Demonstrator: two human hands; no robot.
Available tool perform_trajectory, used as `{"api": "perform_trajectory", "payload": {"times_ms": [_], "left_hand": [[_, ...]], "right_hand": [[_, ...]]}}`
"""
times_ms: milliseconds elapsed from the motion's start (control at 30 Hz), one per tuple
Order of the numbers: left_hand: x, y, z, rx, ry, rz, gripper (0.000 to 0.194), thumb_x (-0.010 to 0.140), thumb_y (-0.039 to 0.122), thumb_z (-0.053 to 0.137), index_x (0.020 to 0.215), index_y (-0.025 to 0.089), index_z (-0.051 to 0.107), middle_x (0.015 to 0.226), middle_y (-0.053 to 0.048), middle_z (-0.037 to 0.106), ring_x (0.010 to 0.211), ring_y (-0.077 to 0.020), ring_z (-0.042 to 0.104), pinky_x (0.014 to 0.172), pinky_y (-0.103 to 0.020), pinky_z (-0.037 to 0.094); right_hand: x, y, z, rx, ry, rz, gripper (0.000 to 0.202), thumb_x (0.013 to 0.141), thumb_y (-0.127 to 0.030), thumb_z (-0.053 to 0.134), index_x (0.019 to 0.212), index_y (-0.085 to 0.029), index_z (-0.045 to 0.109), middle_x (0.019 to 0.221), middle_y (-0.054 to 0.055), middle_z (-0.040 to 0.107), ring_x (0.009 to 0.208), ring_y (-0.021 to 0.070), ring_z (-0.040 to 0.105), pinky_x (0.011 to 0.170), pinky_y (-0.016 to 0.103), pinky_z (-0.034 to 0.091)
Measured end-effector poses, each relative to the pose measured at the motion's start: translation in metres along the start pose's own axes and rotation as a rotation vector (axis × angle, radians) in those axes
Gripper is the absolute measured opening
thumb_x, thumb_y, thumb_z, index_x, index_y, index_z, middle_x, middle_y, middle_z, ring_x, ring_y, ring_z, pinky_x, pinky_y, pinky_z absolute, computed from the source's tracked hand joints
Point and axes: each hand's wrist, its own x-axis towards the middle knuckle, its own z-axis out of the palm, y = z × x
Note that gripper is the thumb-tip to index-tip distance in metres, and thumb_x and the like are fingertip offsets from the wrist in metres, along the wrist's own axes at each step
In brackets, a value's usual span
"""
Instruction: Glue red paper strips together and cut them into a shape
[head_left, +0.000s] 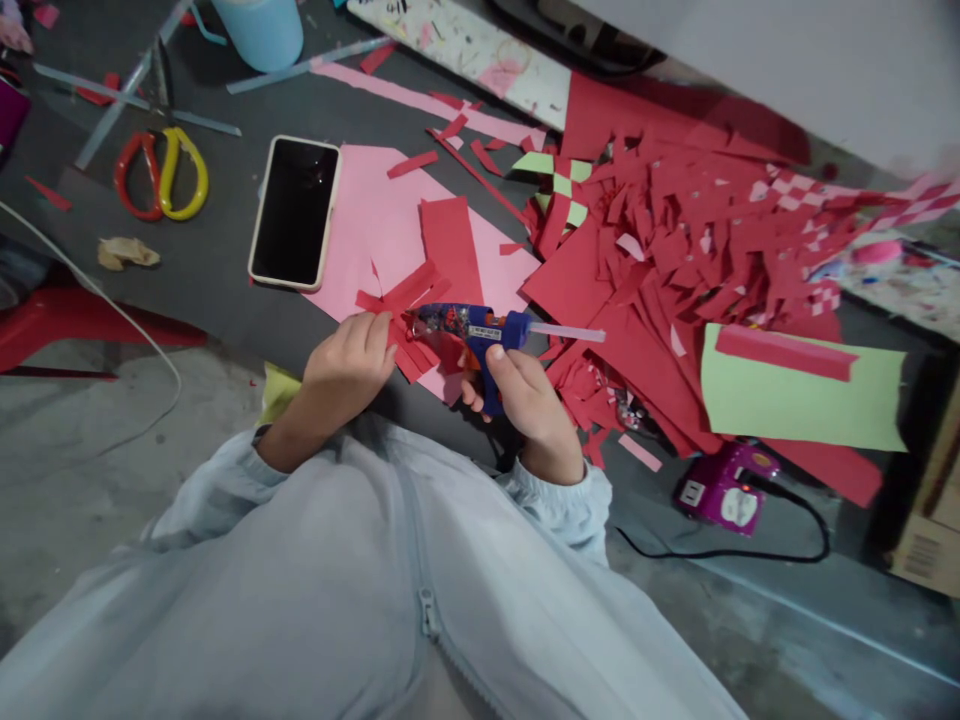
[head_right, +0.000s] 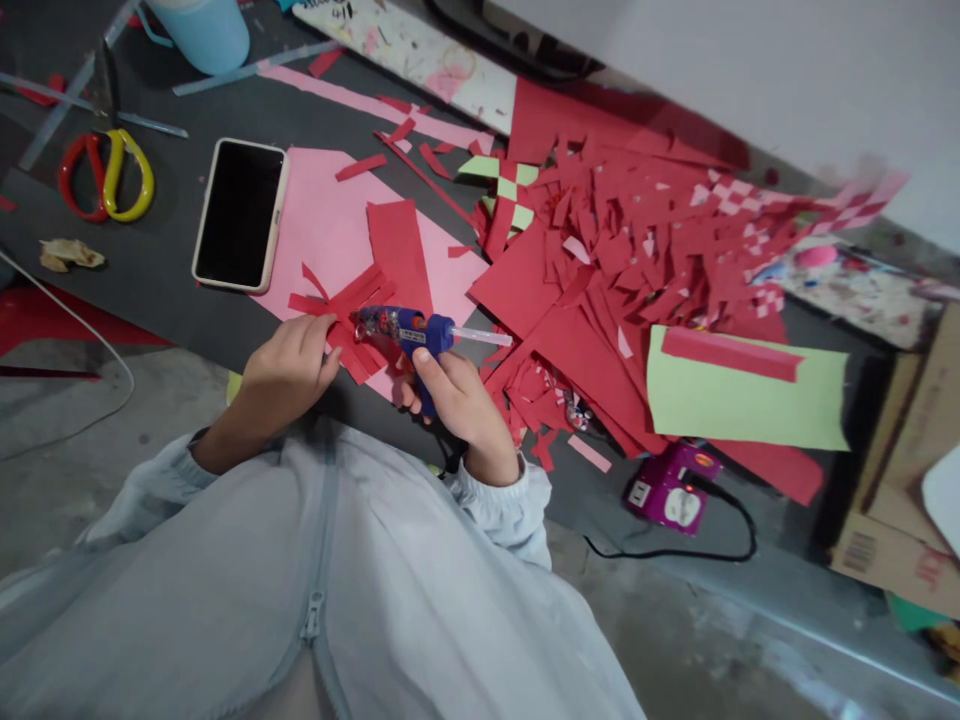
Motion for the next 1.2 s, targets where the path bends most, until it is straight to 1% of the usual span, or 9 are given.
{"api": "perform_trajectory", "payload": {"times_ms": [133, 200, 367, 600, 700, 767, 933, 1100, 1200], "left_hand": [[0.000, 0.000, 0.000, -0.013, -0.001, -0.009, 0.038, 0.098, 0.024, 0.039, 0.126, 0.008, 0.061, 0.110, -0.018, 0.072, 0.096, -0.0275, 0.068, 0.075, -0.037, 0.053], [0.000, 0.001, 0.001, 0.003, 0.009, -0.007, 0.038, 0.099, 0.023, 0.038, 0.124, 0.008, 0.061, 0.109, -0.018, 0.072, 0.095, -0.0271, 0.068, 0.074, -0.036, 0.053], [-0.001, 0.001, 0.002, 0.048, 0.021, 0.006, 0.037, 0.099, 0.024, 0.039, 0.124, 0.008, 0.061, 0.108, -0.017, 0.072, 0.095, -0.0256, 0.068, 0.077, -0.035, 0.053], [-0.002, 0.000, 0.006, 0.021, 0.058, 0.000, 0.035, 0.099, 0.023, 0.040, 0.121, 0.010, 0.063, 0.107, -0.015, 0.073, 0.094, -0.0237, 0.069, 0.078, -0.033, 0.053], [-0.001, 0.001, 0.005, -0.019, 0.031, -0.013, 0.036, 0.099, 0.022, 0.038, 0.122, 0.009, 0.063, 0.108, -0.016, 0.073, 0.096, -0.0245, 0.068, 0.080, -0.034, 0.054], [-0.001, 0.001, 0.004, -0.032, 0.012, -0.022, 0.036, 0.099, 0.022, 0.038, 0.122, 0.009, 0.062, 0.108, -0.017, 0.073, 0.095, -0.0251, 0.068, 0.078, -0.035, 0.054], [-0.001, 0.001, 0.004, -0.008, 0.025, -0.011, 0.035, 0.099, 0.023, 0.039, 0.120, 0.008, 0.062, 0.106, -0.016, 0.073, 0.095, -0.0252, 0.068, 0.078, -0.034, 0.054], [-0.001, 0.001, 0.004, -0.039, 0.005, -0.022, 0.036, 0.099, 0.022, 0.038, 0.121, 0.008, 0.062, 0.107, -0.017, 0.072, 0.095, -0.0261, 0.068, 0.078, -0.036, 0.054], [-0.001, 0.002, 0.003, -0.028, 0.013, -0.017, 0.035, 0.099, 0.022, 0.039, 0.120, 0.008, 0.062, 0.106, -0.017, 0.072, 0.094, -0.0258, 0.068, 0.078, -0.036, 0.053]], "right_hand": [[0.004, -0.005, 0.005, -0.076, -0.039, -0.003, 0.063, 0.091, -0.073, 0.043, 0.065, -0.018, 0.062, 0.054, 0.002, 0.063, 0.042, 0.0103, 0.052, 0.039, 0.023, 0.043], [0.006, -0.006, 0.007, -0.085, -0.057, -0.001, 0.065, 0.092, -0.072, 0.041, 0.062, -0.018, 0.061, 0.053, 0.002, 0.061, 0.043, 0.0105, 0.053, 0.039, 0.022, 0.044], [0.010, -0.004, 0.009, -0.087, -0.069, 0.022, 0.061, 0.093, -0.070, 0.042, 0.064, -0.019, 0.061, 0.055, 0.002, 0.062, 0.045, 0.0112, 0.055, 0.038, 0.022, 0.044], [0.011, 0.001, 0.008, -0.161, -0.038, -0.009, 0.058, 0.093, -0.069, 0.043, 0.066, -0.020, 0.060, 0.054, 0.002, 0.063, 0.043, 0.0132, 0.056, 0.041, 0.026, 0.045], [0.010, 0.001, 0.008, -0.169, -0.044, -0.005, 0.057, 0.094, -0.068, 0.042, 0.068, -0.020, 0.061, 0.055, 0.002, 0.063, 0.044, 0.0139, 0.057, 0.042, 0.027, 0.045], [0.010, 0.002, 0.007, -0.170, -0.047, 0.003, 0.056, 0.094, -0.067, 0.042, 0.069, -0.021, 0.061, 0.055, 0.002, 0.064, 0.045, 0.0140, 0.058, 0.043, 0.027, 0.045], [0.009, 0.004, 0.007, -0.171, -0.036, 0.005, 0.055, 0.095, -0.066, 0.042, 0.069, -0.021, 0.061, 0.057, 0.001, 0.065, 0.046, 0.0142, 0.058, 0.044, 0.027, 0.045], [0.009, 0.004, 0.007, -0.195, -0.028, 0.001, 0.055, 0.095, -0.067, 0.042, 0.069, -0.021, 0.060, 0.056, 0.001, 0.065, 0.048, 0.0147, 0.060, 0.045, 0.026, 0.045], [0.009, 0.004, 0.007, -0.207, -0.026, -0.007, 0.057, 0.095, -0.067, 0.041, 0.068, -0.021, 0.060, 0.056, 0.002, 0.065, 0.047, 0.0145, 0.059, 0.045, 0.027, 0.045]]}}
